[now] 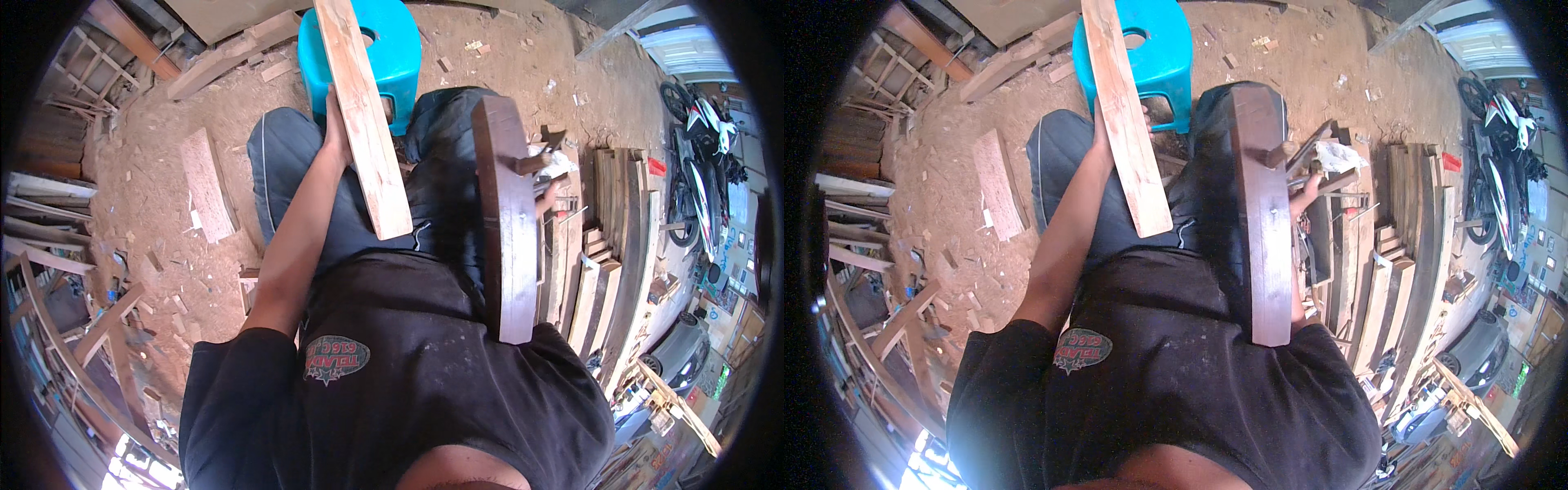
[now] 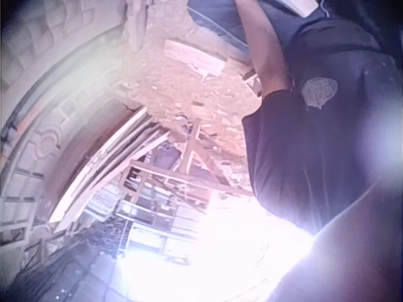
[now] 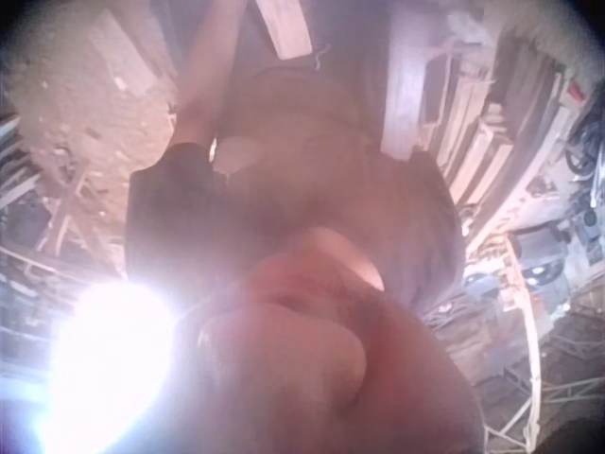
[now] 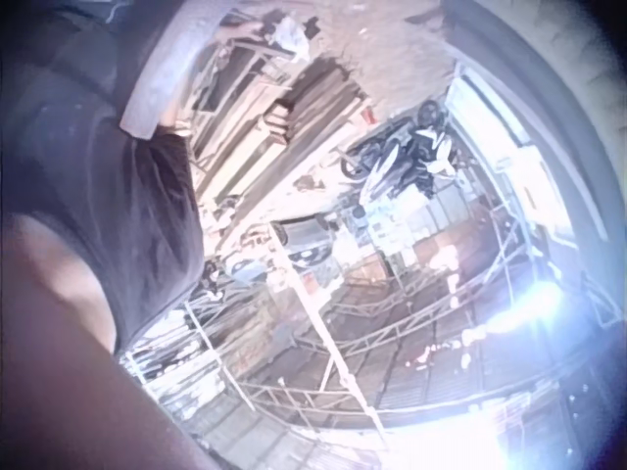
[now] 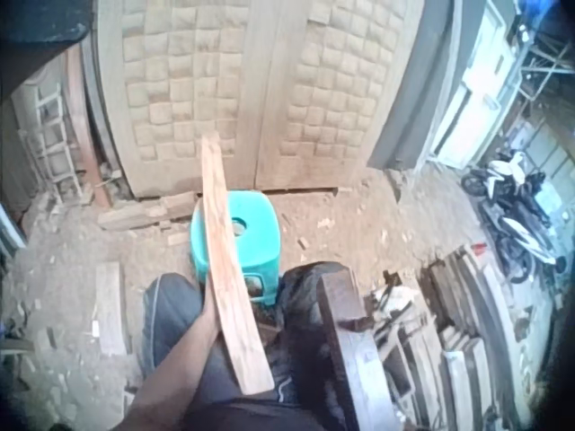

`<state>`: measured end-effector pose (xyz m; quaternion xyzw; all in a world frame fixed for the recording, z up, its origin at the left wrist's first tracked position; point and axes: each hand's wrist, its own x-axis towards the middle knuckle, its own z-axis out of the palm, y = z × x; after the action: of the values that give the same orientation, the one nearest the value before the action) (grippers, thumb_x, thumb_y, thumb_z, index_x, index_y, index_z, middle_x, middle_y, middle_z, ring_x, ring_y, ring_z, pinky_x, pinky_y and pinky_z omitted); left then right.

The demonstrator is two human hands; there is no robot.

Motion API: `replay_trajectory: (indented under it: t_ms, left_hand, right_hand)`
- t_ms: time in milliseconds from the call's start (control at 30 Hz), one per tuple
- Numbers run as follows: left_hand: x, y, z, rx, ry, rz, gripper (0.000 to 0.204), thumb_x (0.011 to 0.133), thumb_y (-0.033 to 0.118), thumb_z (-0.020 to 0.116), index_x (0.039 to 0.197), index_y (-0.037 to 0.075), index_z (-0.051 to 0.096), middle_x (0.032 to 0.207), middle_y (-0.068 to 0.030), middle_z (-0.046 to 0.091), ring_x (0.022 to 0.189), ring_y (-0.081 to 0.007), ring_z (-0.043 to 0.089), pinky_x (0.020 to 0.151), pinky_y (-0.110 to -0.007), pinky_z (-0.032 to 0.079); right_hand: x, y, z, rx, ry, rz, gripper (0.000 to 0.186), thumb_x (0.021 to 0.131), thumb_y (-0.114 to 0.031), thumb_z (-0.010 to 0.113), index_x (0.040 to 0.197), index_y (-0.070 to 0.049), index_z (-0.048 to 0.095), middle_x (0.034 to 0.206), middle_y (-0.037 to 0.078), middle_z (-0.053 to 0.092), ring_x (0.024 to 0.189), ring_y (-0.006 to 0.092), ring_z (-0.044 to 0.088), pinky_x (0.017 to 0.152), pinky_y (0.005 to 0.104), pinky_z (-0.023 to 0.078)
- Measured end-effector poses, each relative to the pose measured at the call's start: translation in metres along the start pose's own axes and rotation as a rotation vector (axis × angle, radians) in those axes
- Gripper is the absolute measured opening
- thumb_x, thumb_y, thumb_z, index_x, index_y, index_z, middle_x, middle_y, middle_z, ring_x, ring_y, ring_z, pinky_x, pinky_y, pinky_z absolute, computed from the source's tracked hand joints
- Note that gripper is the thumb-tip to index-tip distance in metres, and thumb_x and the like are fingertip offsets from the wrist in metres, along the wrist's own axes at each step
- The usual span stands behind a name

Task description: The person uses a wooden hand plane to shave and smooth pieces of lumber, turning and repositioning the wood blocks by hand between strokes.

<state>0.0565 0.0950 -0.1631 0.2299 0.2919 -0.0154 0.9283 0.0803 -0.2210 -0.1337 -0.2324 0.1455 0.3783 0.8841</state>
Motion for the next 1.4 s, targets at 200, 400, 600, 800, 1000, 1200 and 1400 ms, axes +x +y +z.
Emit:
replay_trajectory:
  t_ms: [200,400,600,800,1000,1200,1400]
  left_hand:
    - [0.014,-0.013,-0.020,0.082,0.153,0.128,0.103,0.093,0.084,0.022,0.125,-0.004,0.064,0.104,-0.0234,0.073,0.089,-0.0350,0.073,0.084,-0.050,0.059]
    - [-0.016,-0.007,-0.017,0.406,0.427,0.454,0.058,0.108,0.049,0.042,0.132,-0.001,0.060,0.123,-0.0166,0.068,0.109,-0.0269,0.067,0.088,-0.039,0.056]
    - [-0.044,0.051,0.045,0.995,0.559,1.129,0.049,0.105,0.028,0.056,0.144,-0.002,0.052,0.142,-0.0229,0.056,0.137,-0.0328,0.051,0.111,-0.045,0.043]
    - [0.009,0.144,0.096,1.981,0.617,1.141,0.069,0.106,0.047,0.047,0.153,-0.003,0.043,0.162,-0.0239,0.037,0.152,-0.0428,0.030,0.125,-0.053,0.022]
    - [0.066,0.196,0.103,2.253,0.661,0.823,0.083,0.105,0.063,0.029,0.158,0.000,0.036,0.167,-0.0183,0.030,0.156,-0.0394,0.023,0.127,-0.054,0.019]
    - [0.101,0.231,0.110,2.203,0.681,0.766,0.083,0.105,0.064,0.029,0.158,0.001,0.037,0.168,-0.0167,0.030,0.155,-0.0399,0.024,0.126,-0.054,0.020]
    - [0.141,0.274,0.126,2.262,0.772,0.639,0.084,0.104,0.066,0.027,0.158,0.002,0.037,0.168,-0.0146,0.030,0.154,-0.0400,0.028,0.125,-0.052,0.026]
  right_hand:
    - [0.014,0.000,-0.005,0.004,-0.006,0.034,0.067,0.096,-0.062,0.049,0.121,0.000,0.062,0.096,0.007,0.055,0.085,0.0205,0.055,0.098,0.0473,0.050]
    - [0.031,0.004,-0.018,0.016,0.012,0.040,0.071,0.095,-0.065,0.049,0.122,0.000,0.062,0.098,0.008,0.057,0.087,0.0210,0.057,0.097,0.0457,0.050]
    - [0.037,0.006,-0.021,0.024,0.039,0.051,0.074,0.094,-0.068,0.048,0.122,0.000,0.063,0.101,0.009,0.059,0.088,0.0215,0.059,0.095,0.0442,0.051]
    - [0.044,0.005,-0.026,0.038,0.059,0.059,0.078,0.093,-0.071,0.048,0.122,0.000,0.063,0.103,0.010,0.062,0.090,0.0220,0.061,0.093,0.0426,0.052]
    - [0.051,0.004,-0.033,0.034,0.088,0.073,0.082,0.092,-0.074,0.048,0.123,0.000,0.064,0.106,0.010,0.064,0.092,0.0225,0.063,0.092,0.0410,0.053]
    - [0.059,0.007,-0.040,0.039,0.118,0.080,0.085,0.091,-0.077,0.047,0.123,0.000,0.064,0.108,0.011,0.066,0.093,0.0230,0.065,0.090,0.0394,0.054]
    - [0.066,0.010,-0.046,0.024,0.151,0.088,0.089,0.090,-0.080,0.047,0.123,0.000,0.065,0.111,0.012,0.068,0.095,0.0235,0.067,0.088,0.0379,0.055]
